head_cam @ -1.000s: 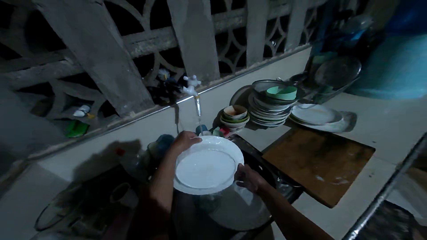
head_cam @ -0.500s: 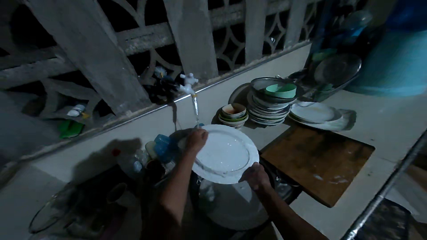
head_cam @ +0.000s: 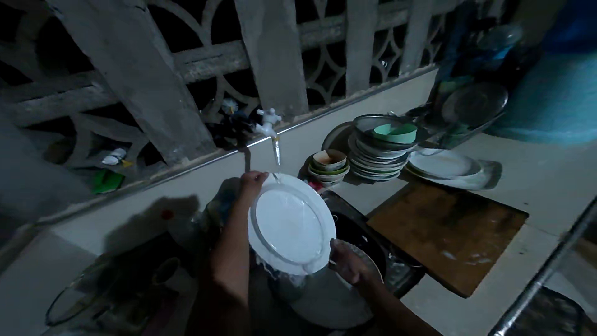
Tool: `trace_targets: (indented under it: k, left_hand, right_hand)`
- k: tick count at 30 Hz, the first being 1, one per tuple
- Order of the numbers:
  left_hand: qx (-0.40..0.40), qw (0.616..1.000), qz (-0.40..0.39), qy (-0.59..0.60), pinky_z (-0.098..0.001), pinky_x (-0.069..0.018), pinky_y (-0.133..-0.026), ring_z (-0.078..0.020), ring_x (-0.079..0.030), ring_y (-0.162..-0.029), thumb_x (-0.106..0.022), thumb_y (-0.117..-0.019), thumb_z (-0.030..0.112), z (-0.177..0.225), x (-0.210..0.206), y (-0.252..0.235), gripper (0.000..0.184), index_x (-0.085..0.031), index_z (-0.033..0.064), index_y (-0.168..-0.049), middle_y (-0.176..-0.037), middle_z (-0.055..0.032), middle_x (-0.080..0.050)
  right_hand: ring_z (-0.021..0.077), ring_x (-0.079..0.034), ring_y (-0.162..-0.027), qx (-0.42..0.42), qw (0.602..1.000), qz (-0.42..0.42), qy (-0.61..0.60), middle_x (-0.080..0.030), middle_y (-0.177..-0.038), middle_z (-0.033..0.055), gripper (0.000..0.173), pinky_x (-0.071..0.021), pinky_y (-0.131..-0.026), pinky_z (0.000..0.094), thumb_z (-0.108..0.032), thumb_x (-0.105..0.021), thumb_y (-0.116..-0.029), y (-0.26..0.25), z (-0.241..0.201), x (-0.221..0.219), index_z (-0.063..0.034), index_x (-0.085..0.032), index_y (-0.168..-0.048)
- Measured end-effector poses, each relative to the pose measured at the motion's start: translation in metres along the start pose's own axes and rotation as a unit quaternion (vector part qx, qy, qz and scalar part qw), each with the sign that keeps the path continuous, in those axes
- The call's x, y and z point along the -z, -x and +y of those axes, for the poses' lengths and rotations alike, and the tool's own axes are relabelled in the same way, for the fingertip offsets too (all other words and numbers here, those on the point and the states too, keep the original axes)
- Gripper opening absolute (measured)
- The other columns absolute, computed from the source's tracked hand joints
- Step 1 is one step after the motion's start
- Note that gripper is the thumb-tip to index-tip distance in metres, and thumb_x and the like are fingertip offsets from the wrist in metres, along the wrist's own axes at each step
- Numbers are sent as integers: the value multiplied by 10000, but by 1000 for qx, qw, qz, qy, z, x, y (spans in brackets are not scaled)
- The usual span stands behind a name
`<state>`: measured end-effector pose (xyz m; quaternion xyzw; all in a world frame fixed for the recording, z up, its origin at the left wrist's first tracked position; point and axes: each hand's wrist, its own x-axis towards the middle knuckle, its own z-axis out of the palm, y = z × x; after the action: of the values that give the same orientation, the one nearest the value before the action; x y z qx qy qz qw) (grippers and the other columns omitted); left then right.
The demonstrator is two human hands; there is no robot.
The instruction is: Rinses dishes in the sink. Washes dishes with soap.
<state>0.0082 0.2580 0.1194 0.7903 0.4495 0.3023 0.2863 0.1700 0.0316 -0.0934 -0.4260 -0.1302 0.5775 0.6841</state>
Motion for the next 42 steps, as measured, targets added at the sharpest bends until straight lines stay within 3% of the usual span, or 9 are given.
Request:
trace_targets:
  k: [5,10,15,19,26,32,35,38,42]
  left_hand:
    - [-8,999,-24,27,-515,-482,-1006,-353,-624,-1130,-610,-1031,163,24,-25,-5,299,-634,-58,-1231,-1214,-262,-645]
    - [61,966,-80,-237,-648,-444,-1025,-465,-590,-1222,-599,-1033,335,93,3,15,458,-643,-77,-1226,-1262,-319,-624]
    - [15,953,122,-277,-706,-433,-980,-510,-584,-1211,-570,-1016,330,151,24,0,479,-616,-96,-1229,-1288,-365,-589]
    - [-18,964,167,-208,-579,-484,-1033,-464,-553,-1278,-605,-1018,342,178,27,-2,644,-390,-26,-1501,-1545,-302,-368]
    - [7,950,119,-287,-653,-409,-1062,-492,-532,-1305,-430,-1103,316,181,20,-16,509,-586,-146,-1252,-1351,-354,-561]
    - [3,965,118,-234,-665,-403,-1065,-500,-513,-1321,-543,-1058,327,191,9,-26,507,-568,-105,-1321,-1375,-351,-546]
    - [10,946,95,-308,-680,-416,-1038,-541,-510,-1298,-538,-1055,168,192,7,-35,398,-554,-175,-1256,-1347,-394,-532]
    - [-4,931,63,-359,-702,-384,-1051,-580,-486,-1292,-583,-1016,70,186,15,-44,363,-541,-218,-1233,-1330,-431,-516]
    - [29,967,89,-236,-650,-429,-1012,-501,-560,-1213,-486,-1047,88,181,19,-53,386,-479,-160,-1343,-1356,-384,-507]
  right_hand:
    - [170,-621,-725,20,999,28,-33,-579,-828,59,295,-565,-698,386,-283,-297,-1137,7,5,-11,-67,-441,-1277]
    - [120,-505,-592,-19,996,81,-40,-470,-752,16,244,-483,-550,291,-283,-318,-1136,17,3,-46,-88,-465,-1148]
    - [141,-499,-571,-18,997,51,46,-465,-747,28,276,-477,-518,323,-293,-319,-1137,17,0,-68,-63,-455,-1206]
    - [149,-518,-522,21,994,68,82,-490,-687,34,297,-505,-495,331,-294,-352,-1132,33,-20,-56,-31,-486,-1165]
    - [132,-578,-707,120,957,246,98,-573,-865,81,364,-529,-661,329,-292,-404,-1120,61,-88,19,23,-536,-1248]
    - [82,-577,-658,197,944,231,128,-575,-812,51,256,-529,-630,267,-196,-484,-1092,89,-97,22,42,-545,-1166]
    - [80,-600,-698,330,866,214,310,-608,-811,64,256,-538,-684,265,-162,-520,-1061,107,-108,23,79,-603,-1082]
    - [236,-660,-727,445,712,243,486,-671,-807,158,287,-554,-707,421,-173,-567,-1022,129,-125,25,93,-673,-1044]
    - [349,-726,-785,520,559,248,597,-733,-833,164,163,-560,-758,559,-106,-640,-941,125,-128,39,22,-740,-954]
